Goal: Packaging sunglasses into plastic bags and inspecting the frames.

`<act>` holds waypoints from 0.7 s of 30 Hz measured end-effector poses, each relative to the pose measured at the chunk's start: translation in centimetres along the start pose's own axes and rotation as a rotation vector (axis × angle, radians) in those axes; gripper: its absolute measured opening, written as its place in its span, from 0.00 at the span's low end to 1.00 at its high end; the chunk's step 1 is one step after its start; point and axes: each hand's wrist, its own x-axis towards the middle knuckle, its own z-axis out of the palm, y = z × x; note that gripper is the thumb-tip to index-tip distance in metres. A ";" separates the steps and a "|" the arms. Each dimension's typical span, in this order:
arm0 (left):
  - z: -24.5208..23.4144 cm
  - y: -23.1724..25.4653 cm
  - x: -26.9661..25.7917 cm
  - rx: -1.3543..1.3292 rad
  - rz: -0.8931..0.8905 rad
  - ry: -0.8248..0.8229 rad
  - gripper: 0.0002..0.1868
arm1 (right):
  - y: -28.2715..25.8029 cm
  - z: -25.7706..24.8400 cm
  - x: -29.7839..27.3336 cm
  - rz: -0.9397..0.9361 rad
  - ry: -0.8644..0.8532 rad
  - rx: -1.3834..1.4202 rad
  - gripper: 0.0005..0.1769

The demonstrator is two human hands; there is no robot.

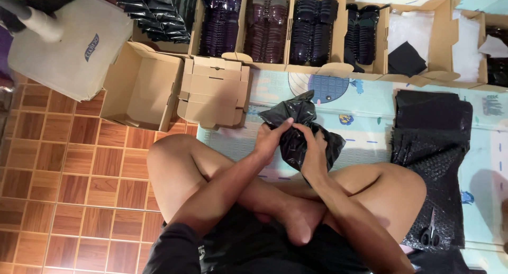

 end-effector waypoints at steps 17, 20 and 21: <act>0.2 3.2 -1.1 -0.245 0.007 0.048 0.38 | 0.2 0.7 -0.2 -0.234 -0.068 0.151 0.66; -0.3 3.0 -0.5 -0.405 0.046 -0.002 0.38 | 2.3 0.0 0.5 -0.316 -0.017 0.436 0.62; -0.5 2.8 -0.2 -0.488 0.062 -0.039 0.38 | 2.1 -0.6 0.8 -0.264 0.008 0.638 0.56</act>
